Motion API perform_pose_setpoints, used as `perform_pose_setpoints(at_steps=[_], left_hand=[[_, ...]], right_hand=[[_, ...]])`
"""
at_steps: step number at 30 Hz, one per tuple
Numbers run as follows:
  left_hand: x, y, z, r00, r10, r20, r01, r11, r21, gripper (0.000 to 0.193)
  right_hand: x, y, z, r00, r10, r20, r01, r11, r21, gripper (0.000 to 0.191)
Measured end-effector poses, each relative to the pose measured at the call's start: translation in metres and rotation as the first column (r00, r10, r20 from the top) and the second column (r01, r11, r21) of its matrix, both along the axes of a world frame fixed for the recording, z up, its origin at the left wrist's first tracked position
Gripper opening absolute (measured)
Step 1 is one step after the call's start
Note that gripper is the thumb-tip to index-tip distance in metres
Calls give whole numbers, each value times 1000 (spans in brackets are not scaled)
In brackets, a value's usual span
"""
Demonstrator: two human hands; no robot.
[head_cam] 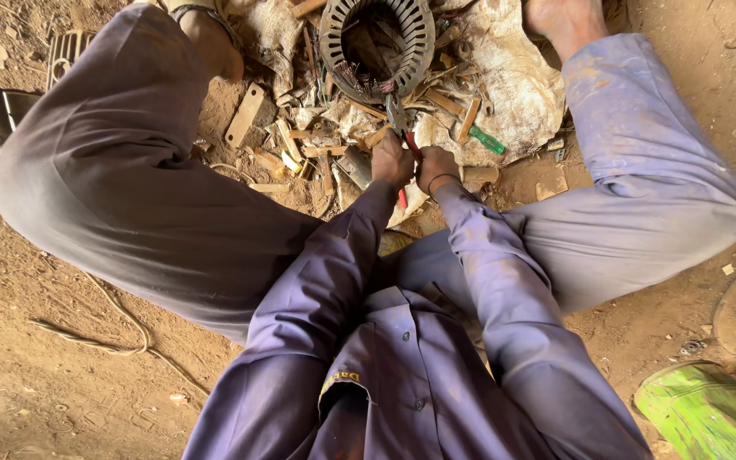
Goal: The person sits on the ground and uses red-handled pliers to pull and cut old windings out of an electric motor stator, repeatedly gripping wire bundles and extracting them from the slots, occasionally repositioning the stator and picking cut wire pieces from the scrap pile.
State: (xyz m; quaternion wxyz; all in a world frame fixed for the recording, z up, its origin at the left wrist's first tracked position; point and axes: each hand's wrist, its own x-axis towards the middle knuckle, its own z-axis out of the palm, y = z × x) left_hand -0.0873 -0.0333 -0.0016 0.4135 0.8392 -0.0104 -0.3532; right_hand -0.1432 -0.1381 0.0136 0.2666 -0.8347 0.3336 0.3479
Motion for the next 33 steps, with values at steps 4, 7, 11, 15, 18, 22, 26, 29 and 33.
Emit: perform_pose_setpoints(at_steps=[4,7,11,15,18,22,26,29,33], left_hand=[[5,-5,12,870,196,-452,-283,950,-134,19],[7,-6,10,834,212,-510,-382,888,-256,15],[11,-1,0,833,123,-540,-344,878,-332,13],[11,-6,-3,853,76,-517,-293,889,-352,22],[7,-13,1,983,79,-167,-99,989,-113,32],[6,-3,8,972,177,-157,-189,980,-66,34],[17,12,28,946,211,-244,-231,971,-56,40],[21,8,42,952,202,-230,-218,975,-44,43],[25,3,48,842,364,-397,-455,875,-163,40]], right_hand=[[0,-13,9,998,-51,-28,53,995,83,27],[7,-21,31,988,-113,-108,143,932,333,52],[17,-2,57,993,63,-96,-39,971,236,95],[15,10,65,995,99,-35,-99,995,4,76],[10,14,57,996,89,-27,-88,996,13,68],[2,35,46,1000,-9,7,8,1000,2,60],[10,49,55,999,-35,16,35,999,8,53],[22,38,73,992,-117,-46,121,988,95,42],[33,26,94,909,-400,-119,417,864,281,23]])
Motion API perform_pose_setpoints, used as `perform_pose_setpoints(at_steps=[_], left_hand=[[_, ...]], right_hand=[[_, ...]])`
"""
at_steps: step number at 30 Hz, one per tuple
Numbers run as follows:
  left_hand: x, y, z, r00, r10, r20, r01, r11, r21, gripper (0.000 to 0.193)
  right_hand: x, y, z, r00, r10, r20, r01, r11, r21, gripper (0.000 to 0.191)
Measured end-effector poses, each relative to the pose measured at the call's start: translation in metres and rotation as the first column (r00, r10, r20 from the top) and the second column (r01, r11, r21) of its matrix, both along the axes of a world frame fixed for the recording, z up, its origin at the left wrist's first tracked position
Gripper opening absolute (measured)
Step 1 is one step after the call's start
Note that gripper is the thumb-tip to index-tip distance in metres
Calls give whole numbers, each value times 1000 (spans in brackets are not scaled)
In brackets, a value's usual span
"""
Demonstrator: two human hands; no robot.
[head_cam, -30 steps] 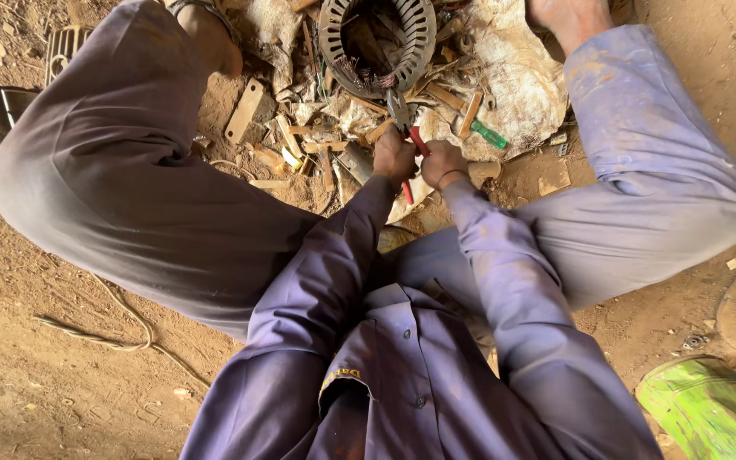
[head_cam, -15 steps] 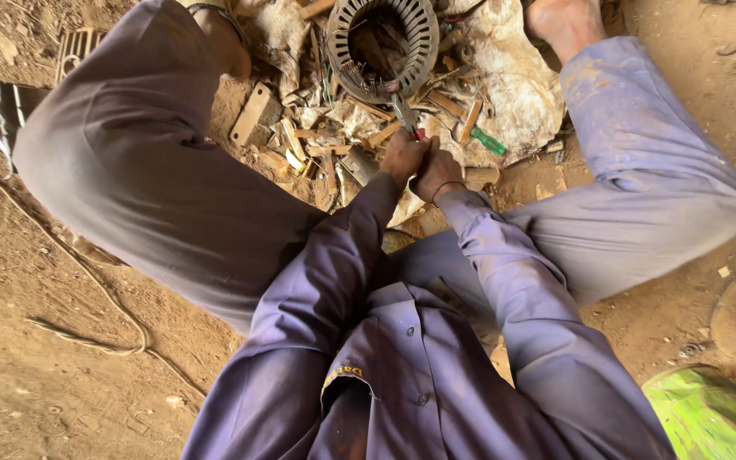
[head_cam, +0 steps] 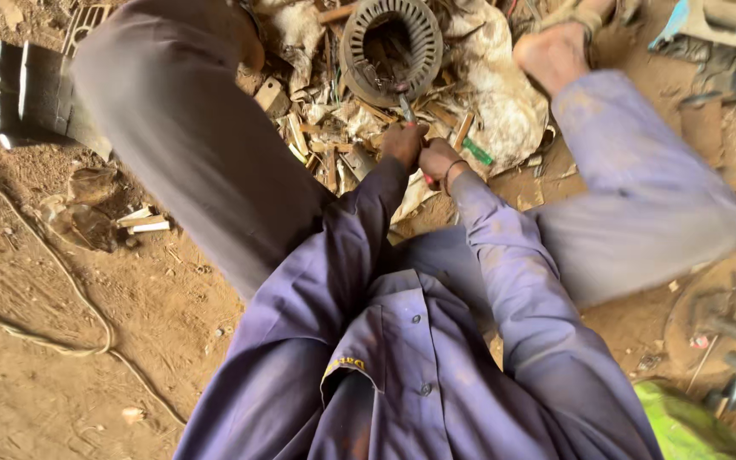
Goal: The person sits on the ground and uses red-handled pliers to pull and cut old windings out of an electric motor stator, repeatedly gripping wire bundles and extracting them from the slots, occasionally repositioning the stator and picking cut wire pieces from the scrap pile.
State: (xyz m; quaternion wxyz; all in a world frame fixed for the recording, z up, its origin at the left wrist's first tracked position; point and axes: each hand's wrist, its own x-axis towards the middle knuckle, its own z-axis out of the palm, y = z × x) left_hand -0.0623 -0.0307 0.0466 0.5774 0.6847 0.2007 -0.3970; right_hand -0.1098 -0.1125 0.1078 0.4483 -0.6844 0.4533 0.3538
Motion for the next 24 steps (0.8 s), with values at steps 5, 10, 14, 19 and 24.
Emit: perform_pose_setpoints(at_steps=[5,10,14,19,24], left_hand=[[7,10,-5,543,-552,633,545,805,234,9],[8,11,-8,332,-529,781,522,792,315,9],[11,7,-14,491,-554,672,594,777,206,7],[16,6,-8,435,-649,624,645,708,286,6],[22,-7,16,831,27,-555,-346,807,-479,22]], right_hand=[[4,13,6,998,-21,55,22,1000,-20,22],[8,18,7,998,31,63,-28,998,-56,26],[9,12,8,982,190,6,-189,978,-89,29],[14,-1,4,930,367,-35,-368,926,-87,37],[14,-7,-8,943,334,7,-332,940,-83,40]])
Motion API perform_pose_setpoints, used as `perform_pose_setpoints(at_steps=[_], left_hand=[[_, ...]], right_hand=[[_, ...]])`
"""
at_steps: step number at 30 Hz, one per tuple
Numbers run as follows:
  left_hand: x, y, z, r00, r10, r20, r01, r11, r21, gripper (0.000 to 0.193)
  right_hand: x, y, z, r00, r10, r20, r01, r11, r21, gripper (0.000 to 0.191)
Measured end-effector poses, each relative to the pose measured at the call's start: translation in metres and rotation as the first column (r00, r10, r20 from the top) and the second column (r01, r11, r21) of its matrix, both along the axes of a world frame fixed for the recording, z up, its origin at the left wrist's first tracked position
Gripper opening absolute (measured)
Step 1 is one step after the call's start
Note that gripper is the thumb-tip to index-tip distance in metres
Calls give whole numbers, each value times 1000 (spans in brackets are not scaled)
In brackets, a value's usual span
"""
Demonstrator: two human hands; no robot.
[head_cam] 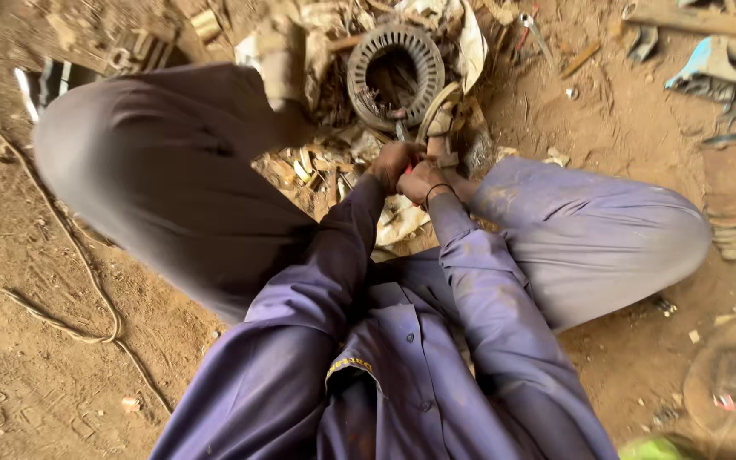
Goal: The person sits on the ground and uses red-handled pliers to pull and cut old windings out of an electric motor stator, repeatedly gripping wire bundles and extracting them from the slots, occasionally repositioning the stator and picking cut wire pieces from the scrap pile.
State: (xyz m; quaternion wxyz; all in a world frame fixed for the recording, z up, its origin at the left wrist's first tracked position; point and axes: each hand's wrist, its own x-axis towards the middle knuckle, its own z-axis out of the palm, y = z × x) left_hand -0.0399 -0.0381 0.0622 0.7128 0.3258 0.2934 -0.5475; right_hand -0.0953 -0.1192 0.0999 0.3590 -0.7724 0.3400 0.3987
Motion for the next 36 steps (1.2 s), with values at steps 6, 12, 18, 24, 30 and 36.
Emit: perform_pose_setpoints(at_steps=[6,12,18,24,30,36], left_hand=[[-3,-8,-23,985,150,-85,-163,969,-185,15],[-4,-26,-45,957,262,-124,-247,961,127,10],[-16,-20,-45,995,101,-16,-95,967,235,18],[-14,-18,-40,998,49,48,-60,961,271,20],[-83,-28,92,822,-92,562,-106,945,311,13],[-73,-17,134,941,56,335,-65,998,17,17]], right_hand=[[-14,-1,-26,997,-35,63,40,995,-86,49],[-3,-20,-14,998,31,-56,-33,999,-43,42],[-19,-17,-3,917,-370,-149,394,897,198,12],[-12,-8,2,828,-533,-171,560,790,248,12],[-71,1,179,901,-432,-40,427,868,253,16],[-122,4,199,881,-370,295,286,913,292,15]])
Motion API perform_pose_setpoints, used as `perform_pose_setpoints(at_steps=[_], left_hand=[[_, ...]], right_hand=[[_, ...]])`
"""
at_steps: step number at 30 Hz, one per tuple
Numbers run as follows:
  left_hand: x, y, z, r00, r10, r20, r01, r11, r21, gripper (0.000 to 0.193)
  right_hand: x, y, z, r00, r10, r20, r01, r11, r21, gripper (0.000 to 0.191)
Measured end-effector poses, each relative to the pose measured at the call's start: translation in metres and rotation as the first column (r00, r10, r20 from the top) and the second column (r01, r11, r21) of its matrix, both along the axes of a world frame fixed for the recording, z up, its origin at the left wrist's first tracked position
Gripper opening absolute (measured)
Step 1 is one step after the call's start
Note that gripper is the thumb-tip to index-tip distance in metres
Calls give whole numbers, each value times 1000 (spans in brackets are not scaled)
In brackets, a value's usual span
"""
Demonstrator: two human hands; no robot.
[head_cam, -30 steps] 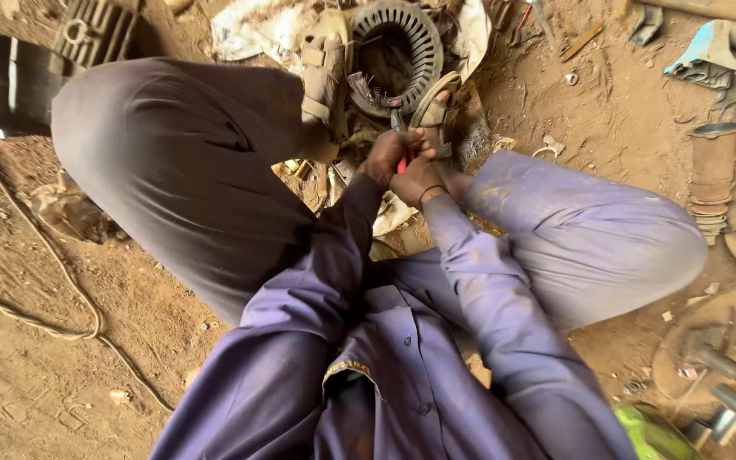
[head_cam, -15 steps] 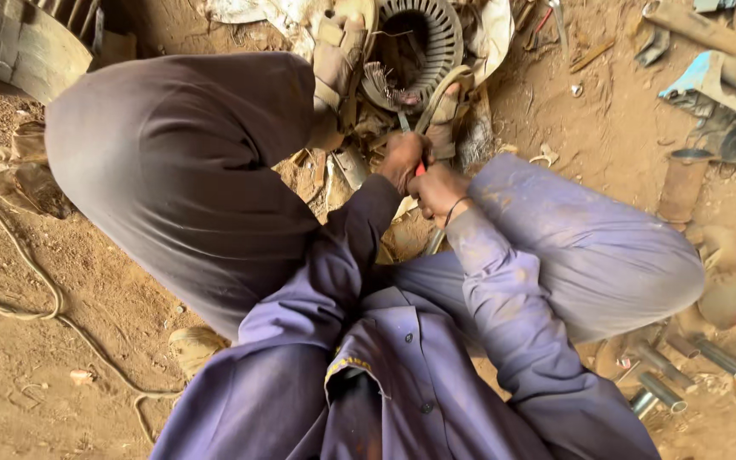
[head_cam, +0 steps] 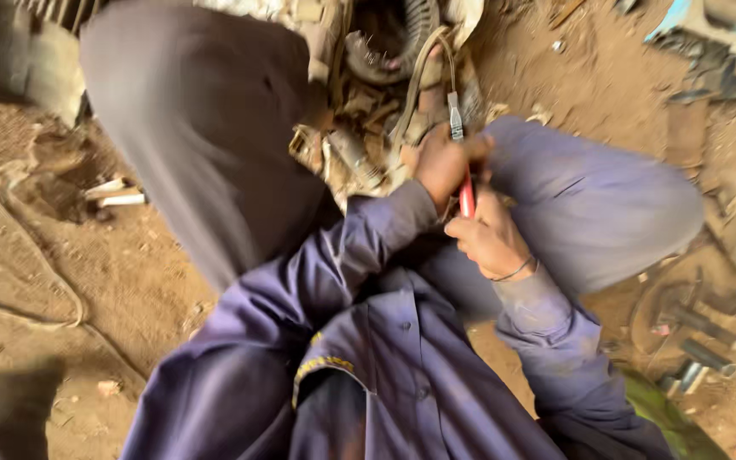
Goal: The person sits on the ground and uses red-handled pliers to pull and cut old windings out of an electric motor stator, repeatedly gripping wire bundles and extracting them from the slots, occasionally repositioning the stator and picking cut wire pieces from the scrap pile.
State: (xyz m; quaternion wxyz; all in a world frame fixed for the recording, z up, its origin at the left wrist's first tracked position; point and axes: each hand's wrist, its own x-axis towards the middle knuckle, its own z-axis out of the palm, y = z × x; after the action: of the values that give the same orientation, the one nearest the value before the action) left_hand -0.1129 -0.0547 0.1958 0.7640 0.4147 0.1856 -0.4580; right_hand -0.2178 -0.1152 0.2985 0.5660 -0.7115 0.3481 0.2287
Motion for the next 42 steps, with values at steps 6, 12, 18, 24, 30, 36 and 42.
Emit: perform_pose_setpoints(at_steps=[6,12,18,24,30,36,42], left_hand=[[44,29,-66,924,180,-336,-162,984,79,29],[66,41,-151,801,545,-248,-496,836,236,22],[85,47,-173,925,303,230,-380,750,541,12],[66,46,-177,987,0,162,-118,687,717,18],[56,51,-186,988,-145,51,86,795,600,24],[55,49,-199,978,-206,25,166,849,502,25],[59,54,-194,825,-541,165,262,624,736,49]], right_hand=[[-22,27,-26,993,100,-70,-95,993,69,22],[2,15,-50,954,-82,-290,210,869,447,50],[43,-7,-109,931,-231,-282,353,762,543,58],[66,18,-209,940,77,-332,-81,997,4,65],[69,45,-237,889,352,-291,-449,791,-415,83],[84,50,-218,920,331,-209,-391,799,-457,104],[83,46,-223,891,448,-78,-425,759,-494,110]])
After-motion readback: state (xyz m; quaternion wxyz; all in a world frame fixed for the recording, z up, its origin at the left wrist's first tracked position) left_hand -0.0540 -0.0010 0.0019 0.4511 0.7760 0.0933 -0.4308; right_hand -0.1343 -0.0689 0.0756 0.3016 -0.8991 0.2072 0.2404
